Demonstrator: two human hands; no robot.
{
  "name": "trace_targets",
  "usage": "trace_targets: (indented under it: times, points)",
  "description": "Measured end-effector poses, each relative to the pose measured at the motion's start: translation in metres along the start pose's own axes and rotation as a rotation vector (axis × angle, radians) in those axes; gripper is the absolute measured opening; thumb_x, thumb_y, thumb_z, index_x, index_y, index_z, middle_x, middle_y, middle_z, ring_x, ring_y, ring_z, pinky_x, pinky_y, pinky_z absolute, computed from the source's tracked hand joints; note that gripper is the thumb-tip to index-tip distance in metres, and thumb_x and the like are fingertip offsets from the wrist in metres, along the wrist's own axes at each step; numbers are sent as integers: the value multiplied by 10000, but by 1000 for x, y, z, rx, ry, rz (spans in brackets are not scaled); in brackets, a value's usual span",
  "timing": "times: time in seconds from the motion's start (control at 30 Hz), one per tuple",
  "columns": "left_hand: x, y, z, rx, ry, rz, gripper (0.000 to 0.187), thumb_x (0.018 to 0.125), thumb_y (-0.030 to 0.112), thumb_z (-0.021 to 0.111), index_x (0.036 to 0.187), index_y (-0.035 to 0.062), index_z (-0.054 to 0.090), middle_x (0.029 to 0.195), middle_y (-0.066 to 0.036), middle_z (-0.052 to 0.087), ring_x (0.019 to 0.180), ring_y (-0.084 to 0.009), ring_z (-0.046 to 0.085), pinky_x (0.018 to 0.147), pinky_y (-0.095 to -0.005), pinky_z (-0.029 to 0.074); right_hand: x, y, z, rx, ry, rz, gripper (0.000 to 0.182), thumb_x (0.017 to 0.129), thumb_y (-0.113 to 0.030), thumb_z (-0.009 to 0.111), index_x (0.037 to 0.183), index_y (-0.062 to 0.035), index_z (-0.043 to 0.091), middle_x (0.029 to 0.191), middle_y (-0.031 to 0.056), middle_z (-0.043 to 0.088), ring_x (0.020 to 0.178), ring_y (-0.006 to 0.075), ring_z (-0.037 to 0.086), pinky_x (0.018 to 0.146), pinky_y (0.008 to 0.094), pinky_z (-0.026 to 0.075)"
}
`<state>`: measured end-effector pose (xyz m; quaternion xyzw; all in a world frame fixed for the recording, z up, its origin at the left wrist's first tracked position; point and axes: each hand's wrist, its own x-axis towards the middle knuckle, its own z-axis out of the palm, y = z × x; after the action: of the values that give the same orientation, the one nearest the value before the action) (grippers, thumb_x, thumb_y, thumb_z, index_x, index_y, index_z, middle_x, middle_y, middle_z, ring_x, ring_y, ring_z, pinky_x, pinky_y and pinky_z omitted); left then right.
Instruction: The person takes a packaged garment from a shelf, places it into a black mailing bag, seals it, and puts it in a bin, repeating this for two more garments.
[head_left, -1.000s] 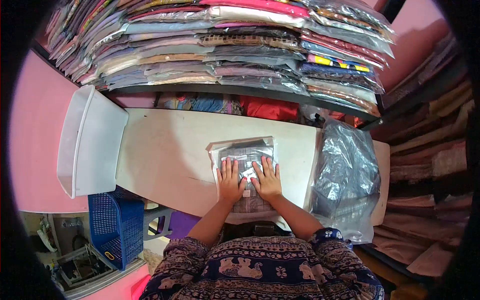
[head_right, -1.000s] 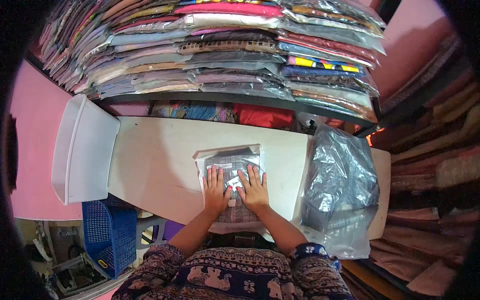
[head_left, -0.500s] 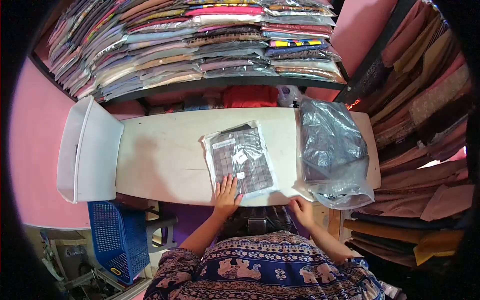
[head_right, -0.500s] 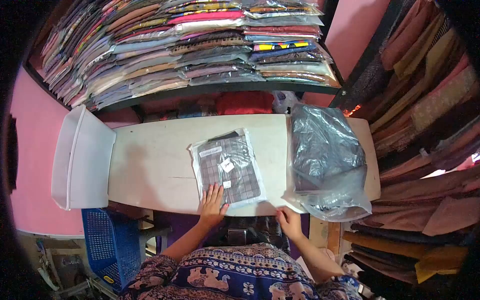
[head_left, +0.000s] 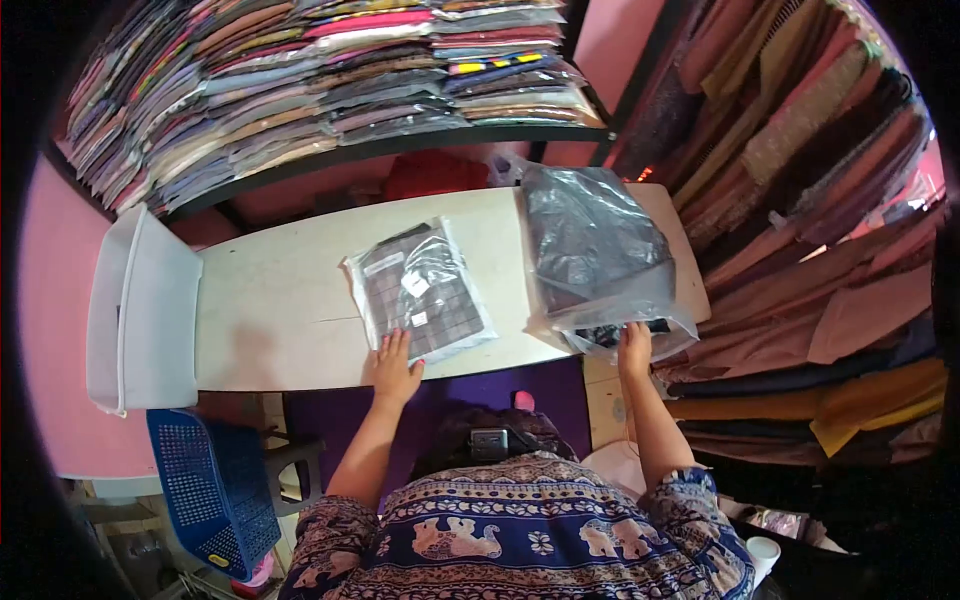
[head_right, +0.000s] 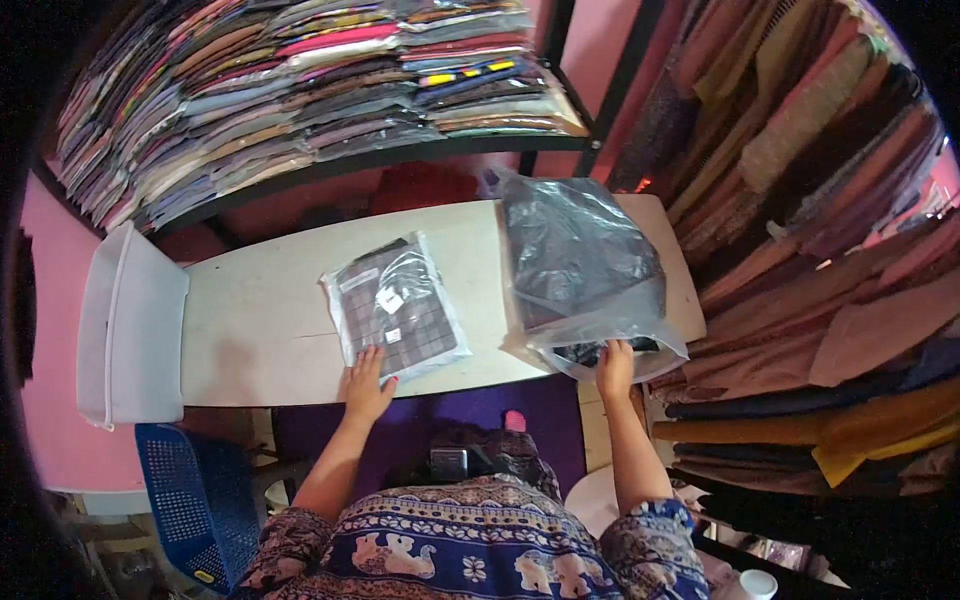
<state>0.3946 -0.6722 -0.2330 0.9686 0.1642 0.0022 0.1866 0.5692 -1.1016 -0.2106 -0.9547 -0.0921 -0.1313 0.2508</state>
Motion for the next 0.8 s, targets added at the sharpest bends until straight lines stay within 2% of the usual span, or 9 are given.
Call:
trace_targets:
  times: [0.2,0.27,0.33,0.43,0.5,0.6,0.67,0.73,0.8]
  points:
    - [36,79,-42,-134,36,-71,426,775,271,672,1137,63,589,1317,-161,496,1287,-353,387,1065,-431,306,42,23,0,-19,-351,-95,465,705,-156,735,1122,-35,569,1118,203,582,1079,393,515,907,443,416]
    - [51,124,-43,-484,-85,264,284,780,272,671,990,81,652,1330,-160,493,1300,-368,368,1069,-424,300,50,35,3,-89,-366,-267,540,656,-169,769,1148,-70,569,1163,178,578,1080,373,540,890,444,448]
    - [63,176,-42,-459,-187,529,232,792,270,661,966,118,679,1383,-169,441,1308,-387,353,1068,-425,306,60,50,15,-148,-460,-189,471,731,-241,707,1154,-80,577,1164,180,586,1081,369,549,884,449,453]
    - [75,242,-31,-313,-278,752,227,807,261,642,1004,162,693,1426,-175,386,1313,-404,339,1072,-430,303,74,57,24,-182,-415,-166,408,851,-383,513,1143,-112,605,1147,194,599,1015,374,586,888,451,455]
    - [76,278,-26,-130,-284,903,378,849,247,613,1212,141,604,1418,-166,401,1332,-362,324,1084,-429,287,82,63,32,-182,-432,-172,396,833,-362,556,1134,-110,610,1165,190,589,1036,373,576,892,447,454]
    - [95,298,-2,-377,-253,674,493,863,222,579,1318,58,482,1415,-199,388,1326,-348,341,1079,-418,295,89,56,19,-122,-462,-271,358,773,-271,673,1070,-80,616,1202,174,561,1052,377,553,887,445,451]
    - [105,304,-1,-303,-186,657,560,863,185,560,1357,-13,387,1402,-223,391,1308,-330,372,1070,-404,308,100,61,28,-1,-568,-322,368,671,-244,755,983,-87,638,1029,146,603,999,347,560,868,428,451]
    - [107,309,-13,-364,-105,540,531,860,161,554,1344,-8,413,1399,-215,398,1291,-324,397,1065,-402,315,106,65,38,14,-526,-381,239,698,-224,712,868,-75,633,945,128,593,939,331,563,810,420,460]
    - [107,310,-10,-343,-85,504,527,855,146,553,1341,-5,418,1401,-205,402,1283,-320,408,1058,-393,326,113,63,41,231,-676,-127,173,749,-198,662,857,-67,633,934,136,603,948,338,566,820,424,460]
